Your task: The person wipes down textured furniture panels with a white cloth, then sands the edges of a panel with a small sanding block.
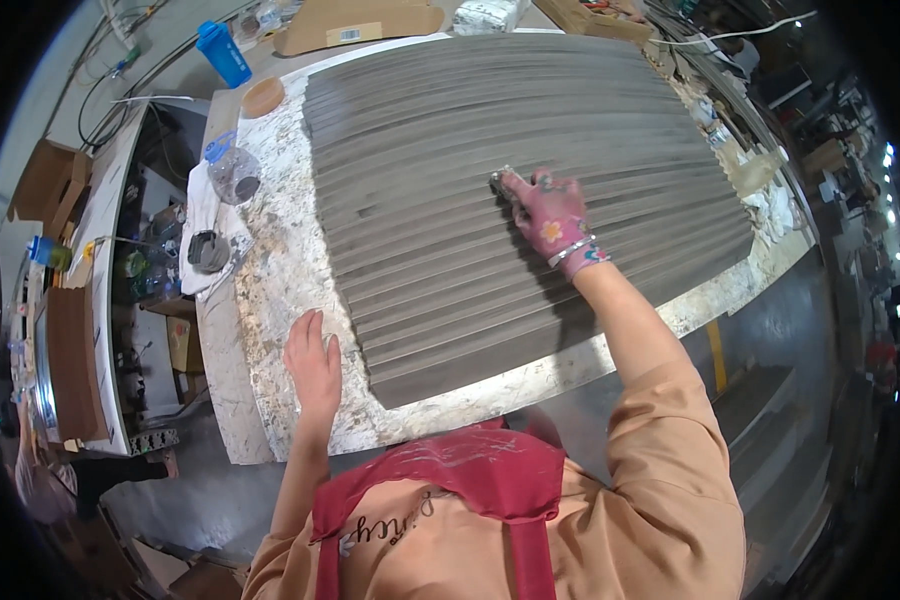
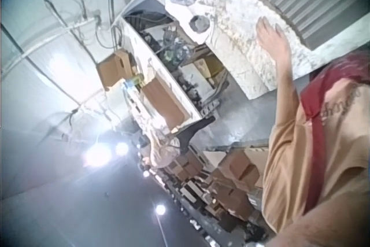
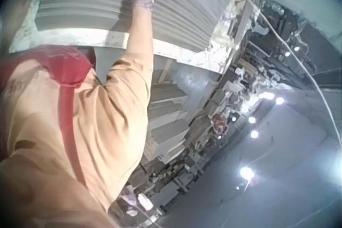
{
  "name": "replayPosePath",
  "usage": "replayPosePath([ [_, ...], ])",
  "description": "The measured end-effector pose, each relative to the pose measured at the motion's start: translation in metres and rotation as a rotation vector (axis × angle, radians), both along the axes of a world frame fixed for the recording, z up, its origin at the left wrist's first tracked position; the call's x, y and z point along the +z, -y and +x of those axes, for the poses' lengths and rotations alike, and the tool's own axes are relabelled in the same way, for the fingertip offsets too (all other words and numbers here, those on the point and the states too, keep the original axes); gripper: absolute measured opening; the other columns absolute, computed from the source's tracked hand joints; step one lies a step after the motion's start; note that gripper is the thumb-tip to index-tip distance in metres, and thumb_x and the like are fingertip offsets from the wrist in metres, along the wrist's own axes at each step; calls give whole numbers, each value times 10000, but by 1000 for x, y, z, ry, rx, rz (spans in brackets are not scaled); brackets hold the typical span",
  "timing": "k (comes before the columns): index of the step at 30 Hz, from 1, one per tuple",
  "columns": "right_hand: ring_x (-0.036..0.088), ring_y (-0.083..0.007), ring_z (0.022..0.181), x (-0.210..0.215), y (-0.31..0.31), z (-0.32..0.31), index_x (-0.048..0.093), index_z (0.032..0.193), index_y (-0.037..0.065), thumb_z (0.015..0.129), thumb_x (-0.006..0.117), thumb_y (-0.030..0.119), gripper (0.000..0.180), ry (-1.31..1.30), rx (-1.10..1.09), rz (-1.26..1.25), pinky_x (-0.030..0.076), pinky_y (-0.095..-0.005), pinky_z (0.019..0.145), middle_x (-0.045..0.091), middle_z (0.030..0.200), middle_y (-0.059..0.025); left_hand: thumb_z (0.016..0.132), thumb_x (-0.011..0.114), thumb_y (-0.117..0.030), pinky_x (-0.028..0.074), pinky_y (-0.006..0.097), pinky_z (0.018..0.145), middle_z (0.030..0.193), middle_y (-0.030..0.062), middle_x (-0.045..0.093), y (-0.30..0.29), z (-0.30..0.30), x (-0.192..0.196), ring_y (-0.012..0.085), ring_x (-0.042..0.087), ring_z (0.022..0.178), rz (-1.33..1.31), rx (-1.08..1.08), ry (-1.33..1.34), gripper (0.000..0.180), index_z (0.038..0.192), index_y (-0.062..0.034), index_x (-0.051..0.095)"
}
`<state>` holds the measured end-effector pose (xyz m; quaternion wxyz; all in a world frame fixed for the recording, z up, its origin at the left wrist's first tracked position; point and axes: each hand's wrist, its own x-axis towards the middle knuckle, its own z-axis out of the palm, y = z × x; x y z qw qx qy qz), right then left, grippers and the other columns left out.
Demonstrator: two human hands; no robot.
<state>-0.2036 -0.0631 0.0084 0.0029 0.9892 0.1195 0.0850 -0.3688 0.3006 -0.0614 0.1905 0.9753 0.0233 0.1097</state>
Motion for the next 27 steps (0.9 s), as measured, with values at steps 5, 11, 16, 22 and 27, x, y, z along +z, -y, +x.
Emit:
replayPosePath([
  [5,625,-327,1054,4,143,40,549,1295,315,783,688,219,539,-8,-460,-127,450,-470,865,683,1022,-91,920,547,-196,261,456,1072,1375,105,464,8,0,3,304,395,1307,-14,-18,-3,437,1335,-70,492],
  [11,636,-327,972,16,-6,12,573,1240,239,809,641,232,436,227,177,141,483,-460,786,669,950,-96,921,563,-248,280,479,1068,1369,79,466,2,-3,-2,300,388,1306,50,19,6,430,1319,-93,510],
  [16,613,-279,1011,1,-189,-35,596,1202,228,790,644,169,419,-28,550,282,391,-422,956,659,997,-71,898,596,-234,270,452,1079,1371,67,466,1,-2,-3,271,392,1307,31,1,19,445,1310,-92,512],
  [22,631,-306,862,1,-91,5,585,1256,234,822,602,187,436,60,206,110,441,-439,787,648,908,-105,908,582,-207,290,461,1060,1362,98,473,2,-3,0,301,414,1282,-17,2,68,446,1320,-55,500],
  [27,635,-310,882,-5,-178,-47,589,1253,252,822,586,159,441,-17,446,296,445,-482,851,651,900,-81,903,574,-202,283,464,1065,1358,106,485,4,0,0,312,412,1288,-17,13,0,461,1333,-59,488],
])
